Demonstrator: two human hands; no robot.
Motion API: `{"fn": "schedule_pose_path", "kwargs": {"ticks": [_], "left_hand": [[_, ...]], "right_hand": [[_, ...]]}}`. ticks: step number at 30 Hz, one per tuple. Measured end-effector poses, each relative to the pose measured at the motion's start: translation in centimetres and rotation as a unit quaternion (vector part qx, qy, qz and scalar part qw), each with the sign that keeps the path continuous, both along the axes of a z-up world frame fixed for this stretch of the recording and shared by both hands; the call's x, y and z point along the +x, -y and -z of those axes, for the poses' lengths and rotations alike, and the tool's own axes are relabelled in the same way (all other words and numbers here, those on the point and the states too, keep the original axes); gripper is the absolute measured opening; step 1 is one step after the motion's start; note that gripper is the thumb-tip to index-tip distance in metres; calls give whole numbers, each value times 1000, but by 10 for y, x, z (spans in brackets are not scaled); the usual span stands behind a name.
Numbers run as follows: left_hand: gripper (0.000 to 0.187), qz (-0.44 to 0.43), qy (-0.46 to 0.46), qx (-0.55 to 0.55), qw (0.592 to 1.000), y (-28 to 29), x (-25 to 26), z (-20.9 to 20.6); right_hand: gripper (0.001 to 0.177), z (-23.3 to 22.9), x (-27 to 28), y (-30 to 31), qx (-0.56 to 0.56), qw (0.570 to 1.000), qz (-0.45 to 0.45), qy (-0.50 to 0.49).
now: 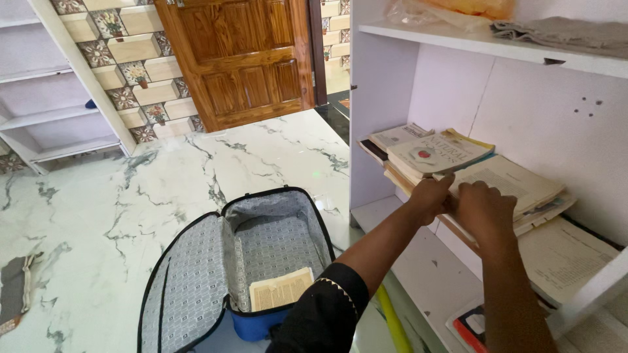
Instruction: The person unzips a blue suitcase on the floor and places various books and papers inside it from a nearby shelf.
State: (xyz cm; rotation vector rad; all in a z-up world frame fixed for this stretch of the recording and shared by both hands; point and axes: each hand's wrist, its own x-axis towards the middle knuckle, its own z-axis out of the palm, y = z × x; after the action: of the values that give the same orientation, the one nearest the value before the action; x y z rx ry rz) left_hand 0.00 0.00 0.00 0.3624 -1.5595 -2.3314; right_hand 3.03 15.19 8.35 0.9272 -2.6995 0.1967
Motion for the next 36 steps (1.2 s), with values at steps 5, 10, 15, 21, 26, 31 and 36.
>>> {"fn": "schedule_pose_path", "kwargs": {"ticks": [5, 10, 15, 21, 26, 31, 36], "left_hand": [[41, -76, 38, -16, 996, -3, 3, -3], [60, -105, -54, -45, 992, -13, 11, 4], [51, -108, -53, 25, 992, -8, 30, 2], [50, -125, -112, 52, 984, 21, 89, 1], [43, -185, -127, 63, 972, 49, 150, -4], [34, -235, -117, 50, 964, 69, 208, -6], [33, -246, -126, 50, 960, 82, 256, -1]], "right_hand": [[42, 2, 5, -3, 26, 1000, -11, 6], [44, -5, 9, -7, 16, 999, -16, 26], [43, -8, 8, -13, -48, 999, -6, 10], [61, -7, 8, -11, -136, 989, 10, -48], [100, -3, 15, 11, -318, 947, -37, -4], [66, 31, 22, 60, -518, 734, -196, 393], [37, 71, 44, 107, -571, 507, -263, 590]]}}
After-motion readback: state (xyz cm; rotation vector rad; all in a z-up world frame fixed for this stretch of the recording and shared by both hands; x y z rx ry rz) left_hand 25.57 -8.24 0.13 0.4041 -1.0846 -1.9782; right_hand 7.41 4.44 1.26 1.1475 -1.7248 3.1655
